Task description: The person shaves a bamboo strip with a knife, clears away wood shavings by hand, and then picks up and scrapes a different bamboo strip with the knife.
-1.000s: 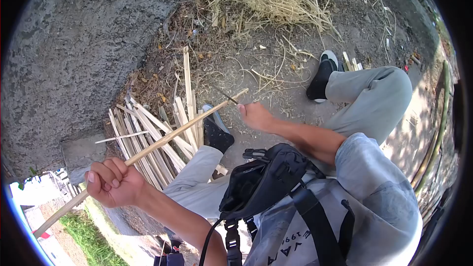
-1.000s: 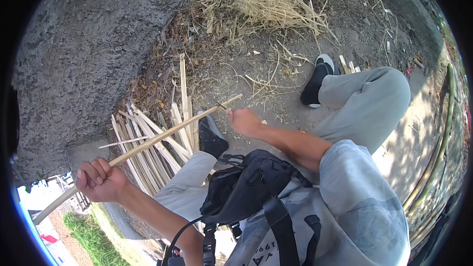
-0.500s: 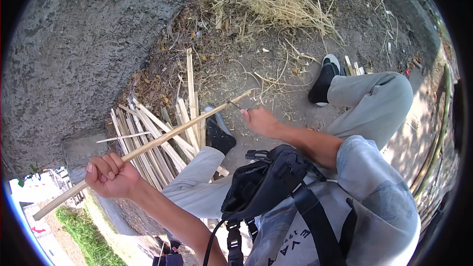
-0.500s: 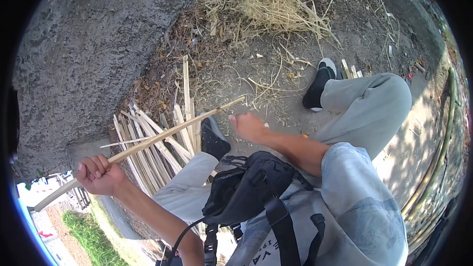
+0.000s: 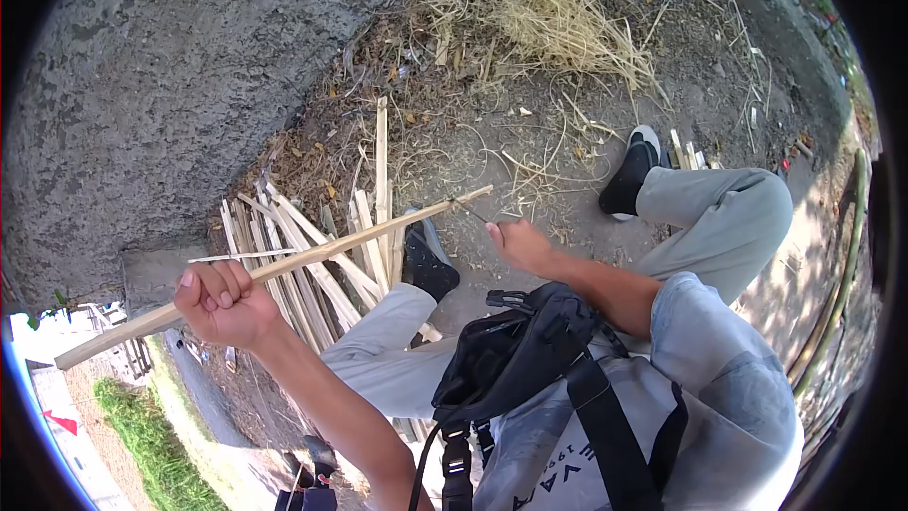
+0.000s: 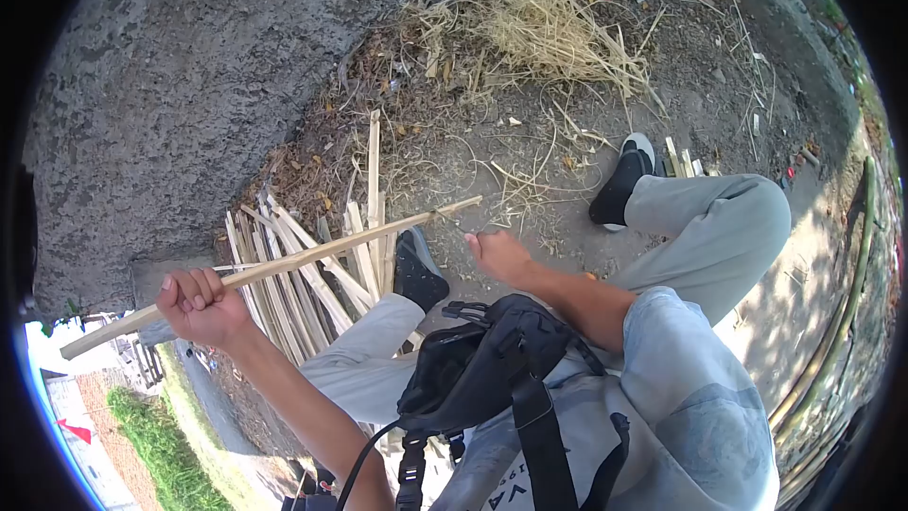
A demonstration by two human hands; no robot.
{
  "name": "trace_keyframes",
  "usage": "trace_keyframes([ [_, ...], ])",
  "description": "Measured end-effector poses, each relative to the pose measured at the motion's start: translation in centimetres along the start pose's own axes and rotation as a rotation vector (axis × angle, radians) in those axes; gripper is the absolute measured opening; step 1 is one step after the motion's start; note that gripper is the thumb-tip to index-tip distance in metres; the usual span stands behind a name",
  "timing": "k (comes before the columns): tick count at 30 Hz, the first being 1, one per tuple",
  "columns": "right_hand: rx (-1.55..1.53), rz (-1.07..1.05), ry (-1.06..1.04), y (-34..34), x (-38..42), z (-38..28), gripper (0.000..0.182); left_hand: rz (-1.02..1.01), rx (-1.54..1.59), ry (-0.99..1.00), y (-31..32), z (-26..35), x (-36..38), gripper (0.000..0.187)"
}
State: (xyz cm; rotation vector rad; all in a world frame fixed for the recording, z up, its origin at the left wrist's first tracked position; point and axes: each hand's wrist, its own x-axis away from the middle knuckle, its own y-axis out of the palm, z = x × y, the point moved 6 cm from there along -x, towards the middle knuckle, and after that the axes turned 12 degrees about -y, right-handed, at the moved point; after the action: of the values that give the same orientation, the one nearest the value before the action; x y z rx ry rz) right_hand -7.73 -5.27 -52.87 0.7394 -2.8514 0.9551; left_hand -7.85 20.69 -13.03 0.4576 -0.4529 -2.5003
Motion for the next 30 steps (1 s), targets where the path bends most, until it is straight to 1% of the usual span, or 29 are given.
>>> trace_keyframes([
  [2,-0.009,-0.025,-0.013,1.3,0.8,0.0,0.049,-0.027,0.005,-0.009,-0.5,0.0,-0.1,0.039],
  [3,0.040,-0.015,0.071,3.1,1.2,2.8,0.049,-0.049,0.008,-0.015,-0.7,0.1,-0.1,0.039],
  [4,0.095,0.008,0.150,5.6,1.0,7.8,0.049,-0.017,-0.007,-0.006,-0.8,0.2,0.1,0.039],
  [5,0.152,0.034,0.228,6.3,0.8,11.2,0.050,0.007,-0.004,0.000,-0.8,0.2,0.3,0.039],
  [6,0.170,0.032,0.187,5.5,0.9,11.6,0.050,0.029,-0.003,0.005,-0.8,0.2,0.5,0.039],
  [8,0.208,0.027,0.111,3.8,0.9,11.3,0.050,0.083,-0.028,0.029,-0.9,0.3,0.7,0.039],
  [9,0.155,0.050,0.103,2.7,1.1,10.0,0.051,0.116,-0.040,0.035,-1.0,0.4,0.9,0.039],
  [11,0.049,0.095,0.083,-0.4,1.0,3.7,0.052,0.183,-0.062,0.048,-1.0,0.5,1.0,0.038],
  [13,-0.014,-0.012,-0.011,-0.6,0.7,-0.9,0.050,0.219,-0.054,0.050,-0.7,0.4,1.0,0.037],
  [15,-0.057,0.070,-0.179,-2.1,1.9,-6.9,0.050,0.233,-0.062,0.050,-0.5,0.3,1.2,0.036],
  [17,-0.121,0.103,-0.268,-2.3,2.0,-9.4,0.049,0.222,-0.070,0.062,0.1,0.3,1.5,0.035],
  [18,-0.154,0.121,-0.310,-2.4,2.0,-9.6,0.049,0.213,-0.080,0.057,0.3,0.3,1.7,0.036],
  [21,-0.039,0.099,-0.210,-0.7,1.4,-5.8,0.048,0.186,-0.084,0.088,-0.1,0.5,1.8,0.036],
  [23,0.019,0.054,-0.085,2.2,1.6,0.4,0.048,0.199,-0.085,0.067,-1.6,0.4,2.0,0.036],
  [24,0.053,0.046,-0.034,1.8,1.4,1.3,0.049,0.215,-0.088,0.087,-1.7,0.5,2.2,0.036],
  [25,0.057,0.030,-0.030,1.8,0.5,1.3,0.049,0.225,-0.083,0.116,-1.5,0.8,2.0,0.036],
  [26,0.068,0.005,-0.027,1.7,-0.1,1.4,0.050,0.310,-0.108,0.149,-1.6,0.9,2.1,0.037],
  [27,0.081,-0.040,-0.024,1.7,0.1,1.2,0.051,0.338,-0.108,0.139,-2.1,0.9,2.3,0.037],
  [29,0.047,-0.050,-0.002,1.8,0.8,-0.5,0.052,0.367,-0.104,0.118,-2.7,0.9,1.4,0.037],
  [30,0.033,-0.050,0.009,1.4,0.5,-1.3,0.053,0.338,-0.085,0.132,-2.5,0.9,0.8,0.038],
])
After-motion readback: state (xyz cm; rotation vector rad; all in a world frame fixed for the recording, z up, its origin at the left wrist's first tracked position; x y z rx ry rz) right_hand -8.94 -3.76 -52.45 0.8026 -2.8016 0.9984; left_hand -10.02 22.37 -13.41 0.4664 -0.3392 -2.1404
